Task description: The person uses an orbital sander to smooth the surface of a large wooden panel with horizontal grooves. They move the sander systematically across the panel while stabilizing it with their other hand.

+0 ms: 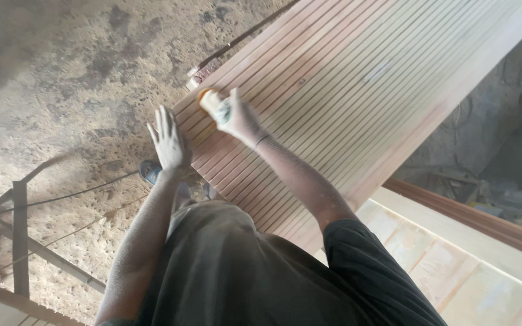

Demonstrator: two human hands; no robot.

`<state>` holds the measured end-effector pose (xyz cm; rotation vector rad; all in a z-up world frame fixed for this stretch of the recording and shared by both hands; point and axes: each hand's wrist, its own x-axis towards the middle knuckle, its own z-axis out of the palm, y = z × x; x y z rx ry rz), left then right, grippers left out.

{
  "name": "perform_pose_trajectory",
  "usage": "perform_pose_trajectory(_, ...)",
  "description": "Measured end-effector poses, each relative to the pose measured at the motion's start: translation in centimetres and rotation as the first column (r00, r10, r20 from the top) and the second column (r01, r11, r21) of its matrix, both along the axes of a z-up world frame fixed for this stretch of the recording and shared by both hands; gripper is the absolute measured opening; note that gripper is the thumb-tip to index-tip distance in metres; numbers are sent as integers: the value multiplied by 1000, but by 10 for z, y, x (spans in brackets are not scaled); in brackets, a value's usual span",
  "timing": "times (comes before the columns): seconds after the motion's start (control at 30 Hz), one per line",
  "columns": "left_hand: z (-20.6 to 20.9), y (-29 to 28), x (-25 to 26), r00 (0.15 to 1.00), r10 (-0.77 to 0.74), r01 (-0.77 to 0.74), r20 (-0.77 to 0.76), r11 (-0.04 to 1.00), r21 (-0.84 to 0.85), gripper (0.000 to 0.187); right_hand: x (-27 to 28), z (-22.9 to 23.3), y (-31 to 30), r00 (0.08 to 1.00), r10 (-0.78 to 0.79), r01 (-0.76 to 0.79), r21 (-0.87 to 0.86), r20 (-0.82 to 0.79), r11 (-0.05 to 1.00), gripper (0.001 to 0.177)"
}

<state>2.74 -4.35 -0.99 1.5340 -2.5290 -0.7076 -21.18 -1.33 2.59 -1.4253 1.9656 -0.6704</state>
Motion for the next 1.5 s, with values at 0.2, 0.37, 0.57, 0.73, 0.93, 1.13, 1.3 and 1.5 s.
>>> perform_pose_trajectory(0.2,-8,23,-19,982,-32,32,185,999,2,66,-118,-2,-19,969,-246,246,67,-13,967,70)
perform_pose_trajectory(0.37,-8,22,-33,978,-172,174,119,985,-4,69,-181,-11,-26,844,-524,512,121,113,851,67)
perform_pose_trajectory(0.57,8,34,-15,862,-491,492,126,870,26,67,-207,-21,-51,769,-638,639,25,-53,769,91)
perform_pose_trajectory(0.73,5,55,14,967,-235,234,101,972,15,63,-137,-23,-52,798,-581,568,123,161,814,73)
perform_pose_trajectory(0.93,-3,49,60,888,457,-451,-54,887,100,65,-13,-7,-31,970,-236,234,30,58,972,74)
perform_pose_trajectory(1.13,-6,21,109,877,410,-433,-249,901,-41,67,100,-4,-7,996,69,-61,127,-60,990,86)
perform_pose_trajectory(1.3,5,19,88,960,273,-272,-56,962,28,67,105,-6,-2,985,157,-160,-33,-74,987,90)
perform_pose_trajectory(1.5,31,28,33,975,-72,55,211,995,88,75,-1,-32,-23,999,-46,46,-70,6,996,81)
